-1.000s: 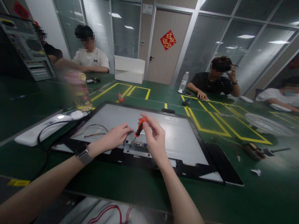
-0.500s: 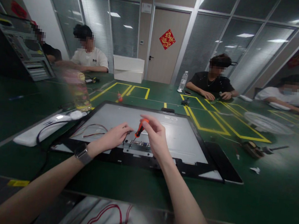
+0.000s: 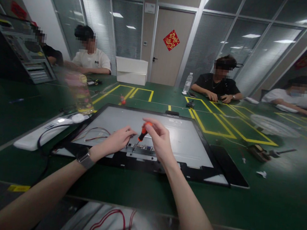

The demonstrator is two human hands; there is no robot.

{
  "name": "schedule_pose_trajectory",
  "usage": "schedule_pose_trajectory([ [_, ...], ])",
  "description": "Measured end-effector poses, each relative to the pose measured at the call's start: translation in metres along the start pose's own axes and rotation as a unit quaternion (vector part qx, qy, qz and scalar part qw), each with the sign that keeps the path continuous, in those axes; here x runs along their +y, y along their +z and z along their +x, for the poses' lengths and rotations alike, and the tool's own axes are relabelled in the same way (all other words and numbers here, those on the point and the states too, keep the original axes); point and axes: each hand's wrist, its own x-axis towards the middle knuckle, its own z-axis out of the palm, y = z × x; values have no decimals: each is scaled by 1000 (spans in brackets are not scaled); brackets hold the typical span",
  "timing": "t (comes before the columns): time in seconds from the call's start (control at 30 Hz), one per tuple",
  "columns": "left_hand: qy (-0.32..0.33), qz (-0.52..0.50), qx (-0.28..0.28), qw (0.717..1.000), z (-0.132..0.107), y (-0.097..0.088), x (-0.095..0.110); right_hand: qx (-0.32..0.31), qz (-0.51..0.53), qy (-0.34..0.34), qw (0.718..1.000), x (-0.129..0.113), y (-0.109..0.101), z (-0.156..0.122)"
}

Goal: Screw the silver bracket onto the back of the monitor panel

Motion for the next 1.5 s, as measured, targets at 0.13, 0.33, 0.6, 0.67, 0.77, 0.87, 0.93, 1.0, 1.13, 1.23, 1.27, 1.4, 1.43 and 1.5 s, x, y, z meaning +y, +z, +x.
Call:
schedule_pose_trajectory([
  [0.13, 5, -2, -1, 1000, 0, 1, -1, -17, 27, 1, 1000, -5, 4, 0],
  [0.33, 11, -6, 8, 1000, 0, 3, -3, 9, 31, -5, 999, -1, 3, 0],
  [0.6, 9, -14, 10, 1000, 0, 2, -2, 15, 10, -3, 1000, 0, 1, 0],
  [0.67, 9, -15, 7, 1000, 0, 1, -1, -1, 24, -3, 1000, -2, 3, 0],
  [0.77, 3, -14, 0, 1000, 0, -1, 1, -4, 41, -1, 999, -5, 5, 0],
  [0.87, 4, -15, 2, 1000, 0, -1, 0, 9, 33, 0, 999, -3, 6, 0],
  [0.93, 6, -15, 5, 1000, -1, 0, -1, 18, 19, -5, 1000, -1, 4, 0],
  [1.0, 8, -13, 6, 1000, -1, 2, -2, 26, 7, -9, 1000, 1, 2, 0],
  [1.13, 15, -14, 12, 1000, -1, 3, -3, 15, -3, -2, 1000, 0, 1, 0],
  [1.23, 8, -12, 8, 1000, 0, 2, -2, 2, 2, -7, 1000, -2, 3, 0],
  [1.27, 4, -10, 4, 1000, 0, 2, -1, 2, 7, -9, 1000, -3, 3, 1],
  [1.4, -2, 0, -1, 1000, 0, -1, 1, 18, 15, -7, 1000, -1, 4, 1],
  [1.43, -2, 1, 0, 1000, 0, -1, 1, 21, 9, -8, 1000, 0, 3, 1],
  [1.5, -2, 1, 1, 1000, -1, -2, 2, 22, -1, -9, 1000, 2, 2, 1],
])
